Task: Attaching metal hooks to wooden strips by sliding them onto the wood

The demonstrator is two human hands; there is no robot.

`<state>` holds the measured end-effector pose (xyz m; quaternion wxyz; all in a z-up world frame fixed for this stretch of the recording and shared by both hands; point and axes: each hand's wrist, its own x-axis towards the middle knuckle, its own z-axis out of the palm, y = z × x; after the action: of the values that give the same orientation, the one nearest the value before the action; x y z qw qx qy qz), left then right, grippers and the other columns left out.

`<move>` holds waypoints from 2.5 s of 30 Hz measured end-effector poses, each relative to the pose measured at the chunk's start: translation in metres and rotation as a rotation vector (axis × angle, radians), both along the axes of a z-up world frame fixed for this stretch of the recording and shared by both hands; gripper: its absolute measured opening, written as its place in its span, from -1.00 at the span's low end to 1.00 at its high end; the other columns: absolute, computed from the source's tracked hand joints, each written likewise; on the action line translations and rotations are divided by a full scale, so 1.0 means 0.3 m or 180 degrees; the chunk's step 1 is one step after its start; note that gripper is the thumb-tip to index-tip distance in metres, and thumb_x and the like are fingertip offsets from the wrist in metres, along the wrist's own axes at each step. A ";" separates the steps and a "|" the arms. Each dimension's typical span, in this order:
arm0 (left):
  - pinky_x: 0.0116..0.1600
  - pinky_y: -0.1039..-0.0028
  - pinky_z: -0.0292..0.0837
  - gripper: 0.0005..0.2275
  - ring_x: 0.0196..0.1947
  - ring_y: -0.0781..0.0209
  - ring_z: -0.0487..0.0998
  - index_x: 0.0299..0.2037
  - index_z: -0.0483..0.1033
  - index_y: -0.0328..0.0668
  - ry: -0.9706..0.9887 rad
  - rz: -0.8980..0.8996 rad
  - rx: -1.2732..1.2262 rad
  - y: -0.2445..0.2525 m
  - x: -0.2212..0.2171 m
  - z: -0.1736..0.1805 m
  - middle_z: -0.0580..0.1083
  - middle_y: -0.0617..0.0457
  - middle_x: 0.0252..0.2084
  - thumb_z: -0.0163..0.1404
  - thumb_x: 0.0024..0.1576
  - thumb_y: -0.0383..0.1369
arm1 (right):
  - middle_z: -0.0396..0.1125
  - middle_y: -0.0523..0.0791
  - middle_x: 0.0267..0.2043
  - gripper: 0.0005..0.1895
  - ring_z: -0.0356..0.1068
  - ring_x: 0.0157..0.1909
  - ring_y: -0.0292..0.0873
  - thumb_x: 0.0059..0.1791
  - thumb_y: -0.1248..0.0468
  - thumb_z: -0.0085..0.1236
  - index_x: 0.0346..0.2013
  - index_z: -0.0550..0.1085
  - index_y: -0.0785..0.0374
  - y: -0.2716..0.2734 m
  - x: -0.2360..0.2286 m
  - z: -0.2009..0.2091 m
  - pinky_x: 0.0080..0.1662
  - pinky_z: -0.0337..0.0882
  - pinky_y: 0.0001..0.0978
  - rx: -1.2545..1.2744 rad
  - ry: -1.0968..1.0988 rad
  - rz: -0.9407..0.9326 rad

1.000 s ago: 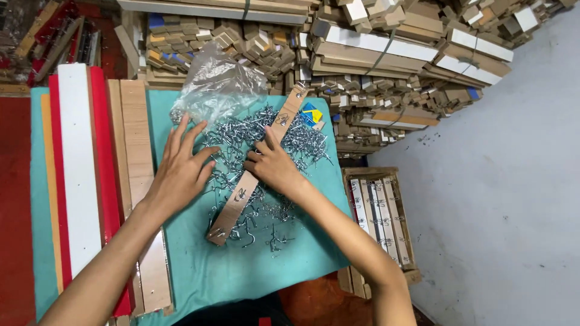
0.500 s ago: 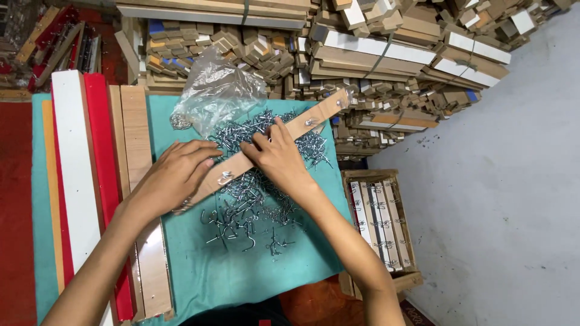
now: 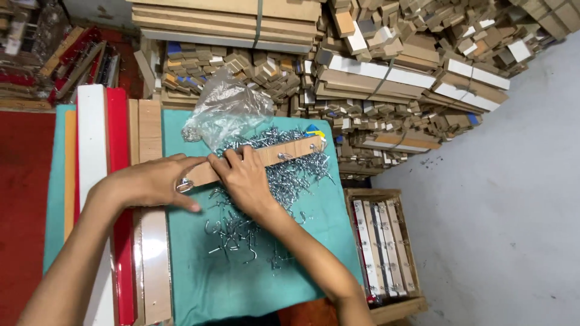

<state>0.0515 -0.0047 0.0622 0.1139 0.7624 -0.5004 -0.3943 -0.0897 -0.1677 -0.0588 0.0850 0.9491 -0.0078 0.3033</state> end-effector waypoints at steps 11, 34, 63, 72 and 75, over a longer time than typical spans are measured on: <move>0.28 0.22 0.36 -0.40 0.31 0.01 0.39 0.46 0.07 0.35 -0.0584 -0.0074 0.0371 0.028 0.075 -0.163 0.28 0.19 0.38 0.01 0.20 -0.19 | 0.32 -0.03 -0.14 -0.66 0.20 -0.15 0.06 0.08 0.19 0.11 0.14 0.37 0.09 0.100 0.027 -0.036 -0.18 0.30 -0.08 0.0366 0.0330 -0.0224; 0.62 -0.18 -0.21 -0.81 0.13 -0.28 0.52 -0.12 0.43 -0.05 -0.1889 0.0112 0.0279 -0.026 0.022 -0.362 0.56 -0.24 -0.09 -0.24 0.16 -0.37 | 0.26 0.05 0.07 -0.38 0.26 0.10 0.10 -0.01 0.22 0.24 0.27 0.32 0.44 0.186 0.018 -0.076 0.36 0.25 0.00 0.0993 0.0141 0.0069; 0.45 -0.27 0.02 -0.59 -0.28 0.09 0.59 -0.26 0.41 -0.10 -0.3352 0.0969 -0.1641 -0.100 -0.145 -0.519 0.46 0.08 -0.44 0.06 0.09 0.09 | 0.28 -0.04 0.20 -0.31 0.16 0.41 0.07 -0.08 0.05 0.30 0.32 0.32 0.01 -0.129 -0.114 -0.064 0.48 -0.09 0.16 0.1820 0.0794 0.0114; 0.41 -0.34 0.02 -0.64 0.07 0.02 0.54 -0.04 0.51 0.13 -0.3480 0.0795 -0.2122 -0.094 -0.145 -0.508 0.43 0.10 -0.20 0.09 0.07 0.04 | 0.40 -0.14 -0.46 -0.81 0.42 -0.44 -0.12 -0.01 0.13 0.28 -0.22 0.55 0.16 -0.088 -0.183 0.031 -0.35 0.46 -0.33 0.2079 0.0104 0.0636; 0.45 -0.27 0.02 -0.74 0.12 0.06 0.53 -0.15 0.57 0.16 -0.3347 0.0794 -0.2417 -0.101 -0.133 -0.513 0.47 0.13 -0.16 0.07 0.13 0.03 | 0.50 -0.13 -0.44 -0.87 0.51 -0.41 -0.07 0.02 0.12 0.22 -0.29 0.57 0.08 -0.051 -0.203 0.015 -0.35 0.50 -0.28 0.2260 0.0811 0.0637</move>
<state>0.0116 -0.0348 -0.0916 0.1601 0.8124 -0.5015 0.2506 -0.1506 -0.1830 -0.0543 -0.2785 0.9456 -0.0091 0.1681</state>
